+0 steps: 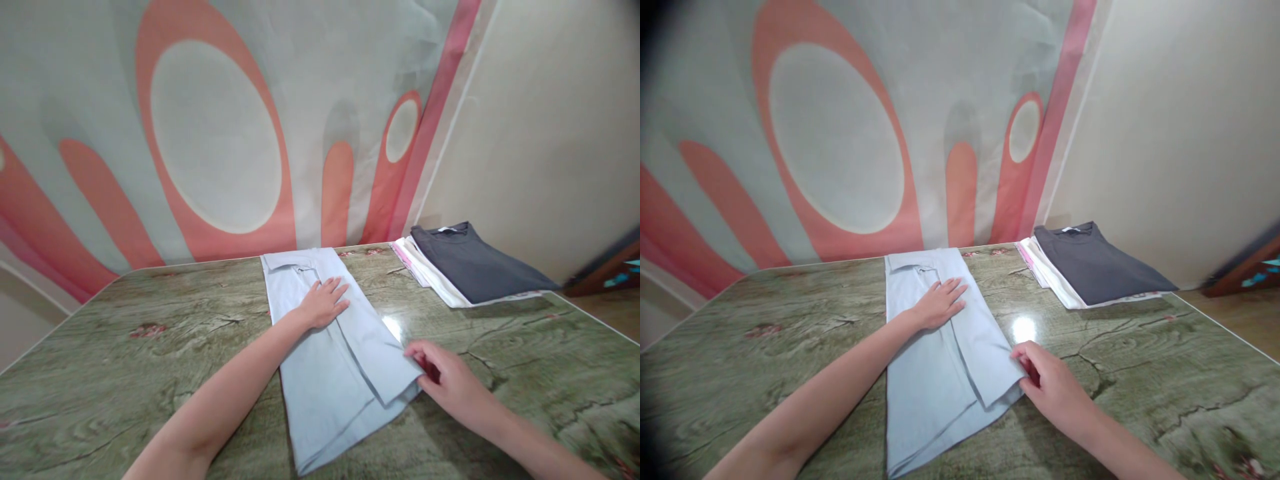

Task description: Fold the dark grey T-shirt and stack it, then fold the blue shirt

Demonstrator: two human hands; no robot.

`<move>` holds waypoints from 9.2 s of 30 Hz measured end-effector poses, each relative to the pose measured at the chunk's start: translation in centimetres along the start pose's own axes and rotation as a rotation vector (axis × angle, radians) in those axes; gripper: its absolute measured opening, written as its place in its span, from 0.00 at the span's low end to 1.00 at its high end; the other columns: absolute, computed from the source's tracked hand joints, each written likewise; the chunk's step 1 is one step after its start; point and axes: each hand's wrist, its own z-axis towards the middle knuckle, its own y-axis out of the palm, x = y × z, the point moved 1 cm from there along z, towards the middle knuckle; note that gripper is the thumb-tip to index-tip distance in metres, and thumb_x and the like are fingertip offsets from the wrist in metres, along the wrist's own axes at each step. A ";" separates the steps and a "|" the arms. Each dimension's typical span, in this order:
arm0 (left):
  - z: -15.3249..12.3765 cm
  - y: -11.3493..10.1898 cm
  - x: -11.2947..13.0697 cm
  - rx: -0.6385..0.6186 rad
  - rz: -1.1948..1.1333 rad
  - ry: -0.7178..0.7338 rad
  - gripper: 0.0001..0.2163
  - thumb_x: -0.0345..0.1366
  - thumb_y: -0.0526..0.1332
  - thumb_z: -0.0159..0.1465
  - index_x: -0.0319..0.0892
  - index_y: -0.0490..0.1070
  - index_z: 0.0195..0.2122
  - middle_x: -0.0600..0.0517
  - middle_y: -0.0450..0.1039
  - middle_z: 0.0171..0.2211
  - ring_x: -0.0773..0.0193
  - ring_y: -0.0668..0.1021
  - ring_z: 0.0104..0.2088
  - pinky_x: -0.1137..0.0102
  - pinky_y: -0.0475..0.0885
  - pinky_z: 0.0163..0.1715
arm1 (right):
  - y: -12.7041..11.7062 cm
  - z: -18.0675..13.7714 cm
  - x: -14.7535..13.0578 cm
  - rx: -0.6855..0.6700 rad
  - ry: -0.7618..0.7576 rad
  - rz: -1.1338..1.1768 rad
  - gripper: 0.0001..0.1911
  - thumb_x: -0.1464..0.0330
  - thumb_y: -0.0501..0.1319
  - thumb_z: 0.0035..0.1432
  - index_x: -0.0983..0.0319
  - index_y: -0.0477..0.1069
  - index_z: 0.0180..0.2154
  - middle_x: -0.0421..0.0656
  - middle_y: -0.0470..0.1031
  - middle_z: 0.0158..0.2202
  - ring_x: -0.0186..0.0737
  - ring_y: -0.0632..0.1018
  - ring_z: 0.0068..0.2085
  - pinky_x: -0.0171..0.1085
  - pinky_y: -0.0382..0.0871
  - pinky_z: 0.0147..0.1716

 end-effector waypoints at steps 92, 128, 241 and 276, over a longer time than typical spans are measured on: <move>-23.7 -4.2 12.5 0.180 -0.239 -0.265 0.05 0.28 0.53 0.58 0.42 0.62 0.35 0.50 0.65 0.34 0.62 0.68 0.36 0.68 0.66 0.37 | 4.8 2.2 -7.7 -0.218 -0.247 0.005 0.13 0.63 0.54 0.58 0.60 0.63 0.44 0.39 0.70 0.29 0.36 0.71 0.30 0.34 0.61 0.30; -23.4 -5.6 12.6 0.023 -0.265 -0.170 0.11 0.39 0.56 0.61 0.44 0.65 0.44 0.49 0.64 0.40 0.60 0.66 0.40 0.66 0.63 0.43 | 5.3 2.3 -7.3 -0.391 -0.252 0.114 0.11 0.73 0.53 0.50 0.60 0.72 0.33 0.38 0.71 0.24 0.33 0.69 0.24 0.31 0.58 0.24; -2.0 -0.9 -13.3 0.609 -0.165 -0.926 0.14 0.34 0.60 0.56 0.41 0.63 0.44 0.43 0.64 0.45 0.56 0.73 0.43 0.66 0.65 0.40 | 2.3 6.6 -8.7 -0.570 -0.749 -0.279 0.05 0.75 0.55 0.40 0.62 0.67 0.24 0.39 0.66 0.29 0.30 0.62 0.22 0.32 0.49 0.19; -2.2 0.3 -17.3 1.216 -0.582 -0.914 0.12 0.29 0.54 0.52 0.37 0.67 0.38 0.53 0.68 0.28 0.70 0.71 0.27 0.75 0.68 0.30 | 5.7 8.5 -6.2 -0.657 -0.568 0.382 0.07 0.79 0.51 0.36 0.63 0.62 0.21 0.35 0.62 0.23 0.30 0.64 0.27 0.33 0.61 0.33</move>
